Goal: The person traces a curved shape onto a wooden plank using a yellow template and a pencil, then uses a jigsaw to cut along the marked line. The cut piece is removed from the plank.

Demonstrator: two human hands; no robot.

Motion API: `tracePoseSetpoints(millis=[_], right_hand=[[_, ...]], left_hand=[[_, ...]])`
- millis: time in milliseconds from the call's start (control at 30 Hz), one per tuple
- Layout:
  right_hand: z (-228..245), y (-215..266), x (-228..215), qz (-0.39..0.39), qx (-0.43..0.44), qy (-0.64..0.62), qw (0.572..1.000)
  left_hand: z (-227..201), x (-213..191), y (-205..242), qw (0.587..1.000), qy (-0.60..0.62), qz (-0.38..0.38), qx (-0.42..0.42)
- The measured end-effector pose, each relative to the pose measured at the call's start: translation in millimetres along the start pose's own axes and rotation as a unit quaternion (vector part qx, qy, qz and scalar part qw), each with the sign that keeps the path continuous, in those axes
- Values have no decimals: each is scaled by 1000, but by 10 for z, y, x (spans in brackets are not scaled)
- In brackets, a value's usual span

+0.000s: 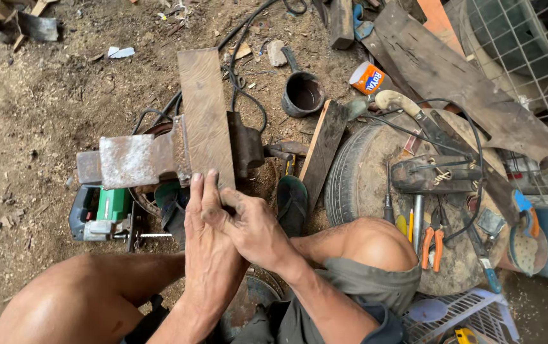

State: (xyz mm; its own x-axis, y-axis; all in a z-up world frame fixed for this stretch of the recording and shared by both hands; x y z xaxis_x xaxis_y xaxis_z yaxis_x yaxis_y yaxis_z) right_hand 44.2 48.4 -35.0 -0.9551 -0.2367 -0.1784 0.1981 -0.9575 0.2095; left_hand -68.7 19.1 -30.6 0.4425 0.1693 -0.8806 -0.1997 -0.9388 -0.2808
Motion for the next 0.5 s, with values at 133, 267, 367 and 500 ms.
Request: tracePoseSetpoints(millis=[133,267,367,500], right_hand=[[-129,-74,-66,-67,-49,14,996],[-125,-56,-261,22,31,-6,999],[-42,8,-375,15,-44,-50,998],[32,68,-367,-89,-55,42,994]], left_hand=[[-76,178,-52,999,11,-10,30],[-126,324,-125,1000,5,-3,30],[-181,347,-133,998,36,-40,36],[-242,360,-128,995,84,-44,31]])
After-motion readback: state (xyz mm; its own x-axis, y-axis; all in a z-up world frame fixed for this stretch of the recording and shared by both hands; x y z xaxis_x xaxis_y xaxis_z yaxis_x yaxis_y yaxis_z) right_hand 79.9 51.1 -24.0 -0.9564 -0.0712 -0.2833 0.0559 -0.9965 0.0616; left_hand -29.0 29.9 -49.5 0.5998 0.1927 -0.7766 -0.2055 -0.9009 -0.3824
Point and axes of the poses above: each hand's wrist, its own y-axis away from the middle knuckle, its own x-axis out of the palm, z = x × y, the point moved 1 cm from there along -y, towards the middle knuckle, and after that the axes turned 7 degrees about -z, right-handed, at the moved point
